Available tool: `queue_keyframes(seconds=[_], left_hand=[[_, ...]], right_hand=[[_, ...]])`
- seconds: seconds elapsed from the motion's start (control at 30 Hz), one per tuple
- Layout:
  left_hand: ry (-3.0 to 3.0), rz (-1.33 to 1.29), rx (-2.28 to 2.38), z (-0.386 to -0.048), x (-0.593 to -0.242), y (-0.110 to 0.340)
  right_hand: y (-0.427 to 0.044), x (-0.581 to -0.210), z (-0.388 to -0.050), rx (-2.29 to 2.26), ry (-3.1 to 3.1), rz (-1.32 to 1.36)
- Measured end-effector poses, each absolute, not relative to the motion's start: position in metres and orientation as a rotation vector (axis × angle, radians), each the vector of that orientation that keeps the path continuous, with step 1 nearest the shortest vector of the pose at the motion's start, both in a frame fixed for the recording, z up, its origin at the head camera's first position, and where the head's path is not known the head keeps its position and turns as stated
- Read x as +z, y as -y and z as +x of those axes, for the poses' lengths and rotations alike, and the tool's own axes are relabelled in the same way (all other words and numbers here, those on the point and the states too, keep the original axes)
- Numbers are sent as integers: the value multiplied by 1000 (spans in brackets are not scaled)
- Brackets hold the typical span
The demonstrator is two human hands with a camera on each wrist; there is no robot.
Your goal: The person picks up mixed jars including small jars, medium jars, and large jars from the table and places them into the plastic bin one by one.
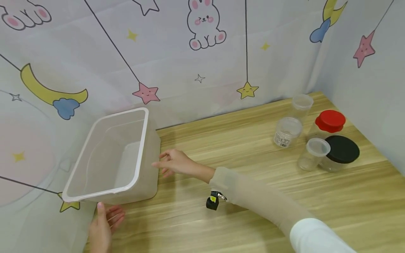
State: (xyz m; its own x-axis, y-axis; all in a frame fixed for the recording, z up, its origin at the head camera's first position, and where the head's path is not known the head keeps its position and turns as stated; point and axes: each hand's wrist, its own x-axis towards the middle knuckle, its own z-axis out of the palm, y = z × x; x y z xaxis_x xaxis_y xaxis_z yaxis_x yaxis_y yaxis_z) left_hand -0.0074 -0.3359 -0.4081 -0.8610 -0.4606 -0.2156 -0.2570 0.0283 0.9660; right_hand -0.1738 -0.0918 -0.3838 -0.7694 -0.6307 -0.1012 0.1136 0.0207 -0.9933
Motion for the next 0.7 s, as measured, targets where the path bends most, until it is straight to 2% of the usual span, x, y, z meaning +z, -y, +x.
queue_keyframes(seconds=[0.33, 0.7], left_hand=[[1933, 940, -1742, -10, -398, 357], [1661, 880, -1699, -21, -390, 376]], right_hand=[[99, -384, -173, -1883, -1675, -439], [107, -381, -170, -1976, -1535, -349]])
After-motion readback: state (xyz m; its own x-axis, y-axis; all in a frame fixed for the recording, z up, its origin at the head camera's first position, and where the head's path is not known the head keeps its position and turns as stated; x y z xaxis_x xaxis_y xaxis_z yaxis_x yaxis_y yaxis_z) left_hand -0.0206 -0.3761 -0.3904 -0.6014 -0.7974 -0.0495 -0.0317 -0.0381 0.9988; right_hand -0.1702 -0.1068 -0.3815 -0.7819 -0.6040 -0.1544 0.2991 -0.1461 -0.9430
